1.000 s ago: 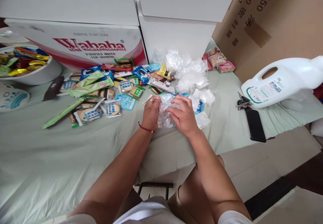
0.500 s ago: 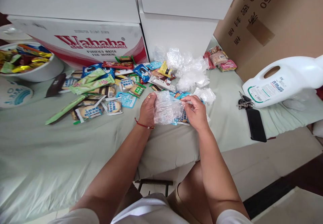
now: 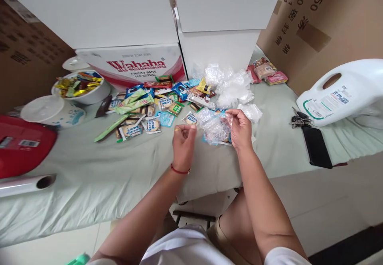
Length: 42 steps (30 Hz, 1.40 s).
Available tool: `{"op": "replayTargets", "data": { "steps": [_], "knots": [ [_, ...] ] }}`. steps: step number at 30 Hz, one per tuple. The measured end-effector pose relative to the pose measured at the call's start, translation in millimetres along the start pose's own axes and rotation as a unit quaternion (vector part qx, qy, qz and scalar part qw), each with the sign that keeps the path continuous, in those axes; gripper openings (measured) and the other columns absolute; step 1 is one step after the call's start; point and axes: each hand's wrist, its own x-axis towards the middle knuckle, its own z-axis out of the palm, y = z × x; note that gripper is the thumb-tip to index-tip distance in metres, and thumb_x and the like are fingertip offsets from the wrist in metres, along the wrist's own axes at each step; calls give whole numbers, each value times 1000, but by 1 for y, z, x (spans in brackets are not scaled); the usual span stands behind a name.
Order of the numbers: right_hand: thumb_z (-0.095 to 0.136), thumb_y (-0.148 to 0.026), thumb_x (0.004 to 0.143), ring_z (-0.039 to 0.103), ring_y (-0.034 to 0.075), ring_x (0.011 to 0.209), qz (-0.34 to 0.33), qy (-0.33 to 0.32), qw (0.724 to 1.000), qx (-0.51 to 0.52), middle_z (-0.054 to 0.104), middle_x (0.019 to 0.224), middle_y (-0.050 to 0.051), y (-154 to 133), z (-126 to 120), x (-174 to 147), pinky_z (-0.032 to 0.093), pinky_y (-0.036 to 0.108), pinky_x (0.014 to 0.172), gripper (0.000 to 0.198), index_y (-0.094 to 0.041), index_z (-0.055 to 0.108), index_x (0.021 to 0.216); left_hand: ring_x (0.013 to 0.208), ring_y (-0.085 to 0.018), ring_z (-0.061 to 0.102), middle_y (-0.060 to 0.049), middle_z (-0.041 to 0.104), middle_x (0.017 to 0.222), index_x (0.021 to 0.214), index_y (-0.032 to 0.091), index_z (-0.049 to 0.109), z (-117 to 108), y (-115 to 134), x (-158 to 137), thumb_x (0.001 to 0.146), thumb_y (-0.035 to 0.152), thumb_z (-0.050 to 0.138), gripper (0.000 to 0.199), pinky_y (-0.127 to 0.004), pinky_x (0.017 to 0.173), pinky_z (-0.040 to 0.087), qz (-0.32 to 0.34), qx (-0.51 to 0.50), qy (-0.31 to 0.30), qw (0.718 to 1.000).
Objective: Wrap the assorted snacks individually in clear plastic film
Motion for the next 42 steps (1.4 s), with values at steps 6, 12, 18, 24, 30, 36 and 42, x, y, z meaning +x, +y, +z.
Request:
{"op": "replayTargets", "data": {
  "steps": [6, 12, 18, 24, 30, 36, 42],
  "knots": [
    [89, -50, 71, 62, 15, 89, 40, -39, 997, 56, 67, 95, -1, 5, 20, -16, 62, 34, 89, 34, -26, 72, 89, 71, -13, 58, 2, 63, 77, 89, 19, 61, 13, -15, -12, 77, 43, 84, 35, -26, 68, 45, -125, 15, -71, 990],
    [84, -51, 73, 62, 15, 89, 70, -90, 993, 33, 66, 100, 0, 4, 22, -23, 62, 34, 86, 34, -27, 69, 92, 53, -8, 43, 7, 56, 65, 85, 20, 56, 1, -10, 0, 79, 38, 76, 28, -21, 54, 33, -148, -53, -67, 985],
    [80, -47, 71, 59, 15, 76, 60, -58, 996, -44, 68, 87, 0, 9, 13, -13, 55, 29, 71, 32, -23, 71, 88, 53, -7, 47, 4, 63, 68, 83, 21, 54, -69, 21, -7, 71, 47, 87, 44, -20, 52, 31, -127, -78, -157, 976],
    [78, -45, 70, 56, 14, 66, 108, -211, 968, -81, 64, 75, -2, 20, 23, -22, 49, 29, 66, 30, -21, 74, 89, 53, -7, 46, 4, 61, 66, 81, 19, 58, -135, 31, -22, 74, 50, 88, 44, -19, 52, 32, -123, -43, -163, 978],
    [78, -44, 71, 54, 12, 62, 101, -223, 966, -85, 64, 70, -3, 23, 26, -24, 46, 26, 62, 28, -20, 74, 85, 50, -6, 42, 4, 60, 62, 79, 18, 62, -173, 23, -33, 70, 46, 91, 41, -18, 49, 32, -169, -8, -136, 976],
    [86, -43, 65, 64, 15, 69, 159, -206, 963, -65, 68, 79, -1, 16, 15, -19, 56, 28, 60, 33, -21, 73, 86, 92, -19, 73, -6, 76, 97, 79, 19, 64, -200, 37, -36, 71, 30, 91, 30, -32, 80, 62, -199, -125, -76, 969],
    [89, -47, 65, 67, 16, 70, 185, -275, 941, -68, 67, 78, -1, 12, 19, -25, 59, 30, 60, 38, -20, 72, 86, 54, -7, 61, 0, 72, 82, 79, 19, 59, -222, 50, -32, 86, 14, 73, 16, -22, 58, 60, -231, -162, 49, 958]
  ]
}}
